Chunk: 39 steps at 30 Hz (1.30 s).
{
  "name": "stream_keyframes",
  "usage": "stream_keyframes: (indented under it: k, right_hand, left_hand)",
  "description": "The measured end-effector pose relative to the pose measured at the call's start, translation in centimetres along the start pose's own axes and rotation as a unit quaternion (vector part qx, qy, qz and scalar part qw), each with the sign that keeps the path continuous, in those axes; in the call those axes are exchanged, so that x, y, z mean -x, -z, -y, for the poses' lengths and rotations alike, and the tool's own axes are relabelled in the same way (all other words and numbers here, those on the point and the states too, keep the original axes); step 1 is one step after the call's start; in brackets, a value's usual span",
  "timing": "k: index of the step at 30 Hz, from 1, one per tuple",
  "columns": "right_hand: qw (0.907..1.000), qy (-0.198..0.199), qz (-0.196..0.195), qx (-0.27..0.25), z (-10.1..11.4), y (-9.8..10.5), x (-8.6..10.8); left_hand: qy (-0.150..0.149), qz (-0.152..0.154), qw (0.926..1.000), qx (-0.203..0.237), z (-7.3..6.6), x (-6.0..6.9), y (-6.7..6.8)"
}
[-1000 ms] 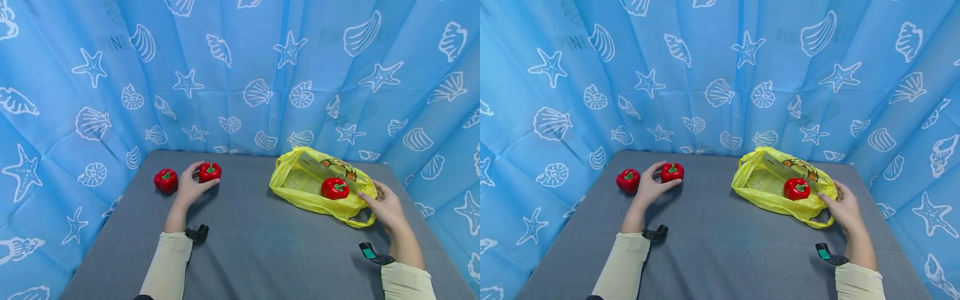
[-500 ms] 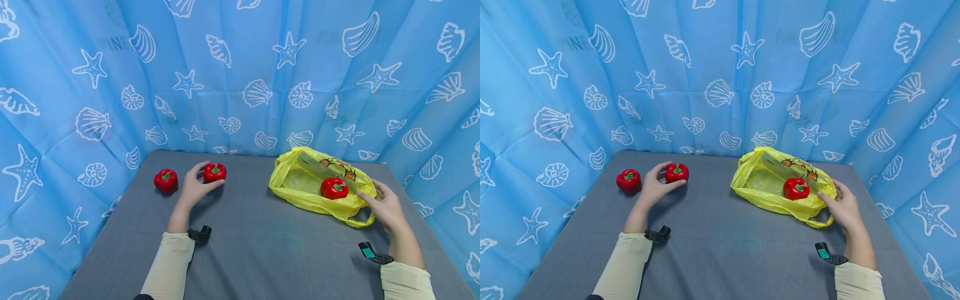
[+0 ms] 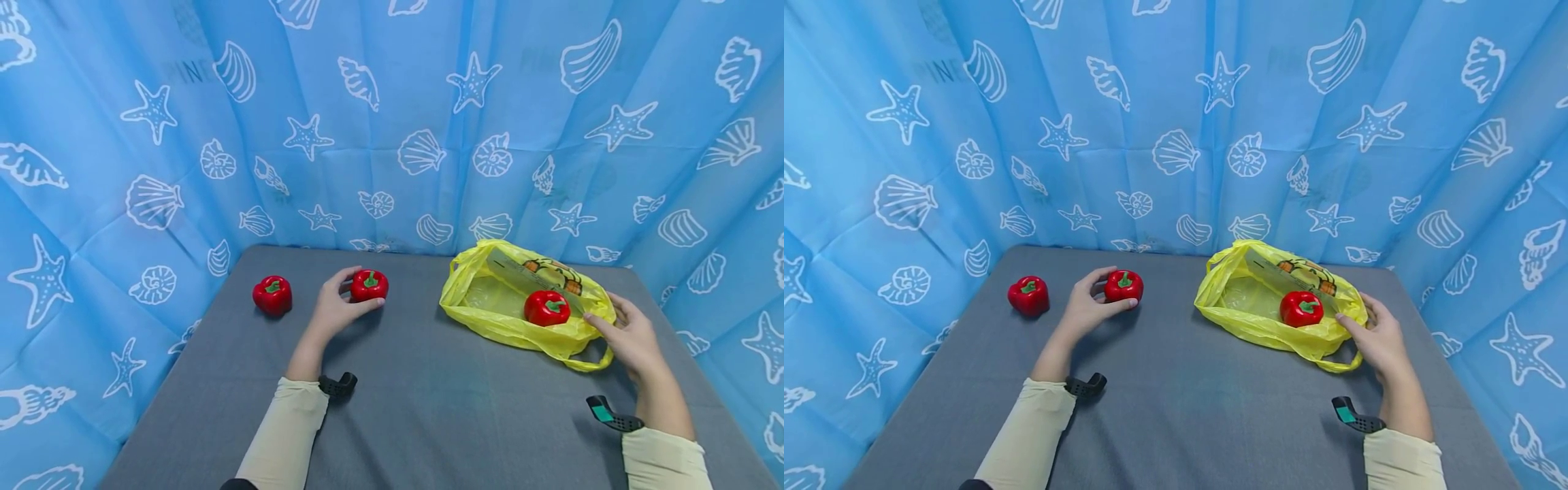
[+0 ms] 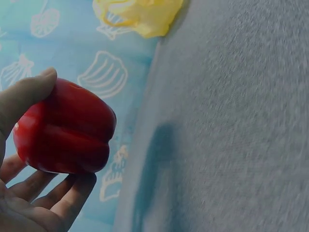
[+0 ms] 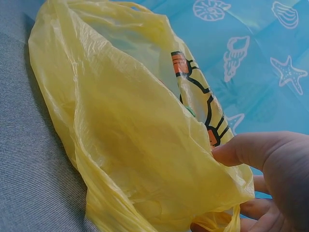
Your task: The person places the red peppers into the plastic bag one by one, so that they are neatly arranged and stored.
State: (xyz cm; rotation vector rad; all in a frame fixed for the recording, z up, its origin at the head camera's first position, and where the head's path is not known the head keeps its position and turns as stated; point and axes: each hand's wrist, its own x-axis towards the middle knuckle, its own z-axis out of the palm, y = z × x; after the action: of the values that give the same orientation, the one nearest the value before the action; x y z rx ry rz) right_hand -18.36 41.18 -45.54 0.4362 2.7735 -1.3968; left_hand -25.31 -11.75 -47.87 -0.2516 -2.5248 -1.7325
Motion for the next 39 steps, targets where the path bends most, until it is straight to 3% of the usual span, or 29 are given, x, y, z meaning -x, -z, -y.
stream_keyframes:
  k: [13,24,39]
  right_hand:
    - [0.9999,0.011,-0.003,-0.008,0.0,0.1,0.2]
    - [0.9999,0.008,-0.005,-0.011,0.0,0.2,0.3]
    - [0.9997,0.012,0.0,-0.023,-0.1,0.4,0.4]
  left_hand:
    - [-0.009,0.019,0.9997,0.011,-1.1,0.2,-1.6]
    - [-0.029,0.031,0.9989,0.018,-2.7,0.7,-3.8]
    - [-0.05,0.063,0.9962,0.034,-4.4,0.1,-6.3]
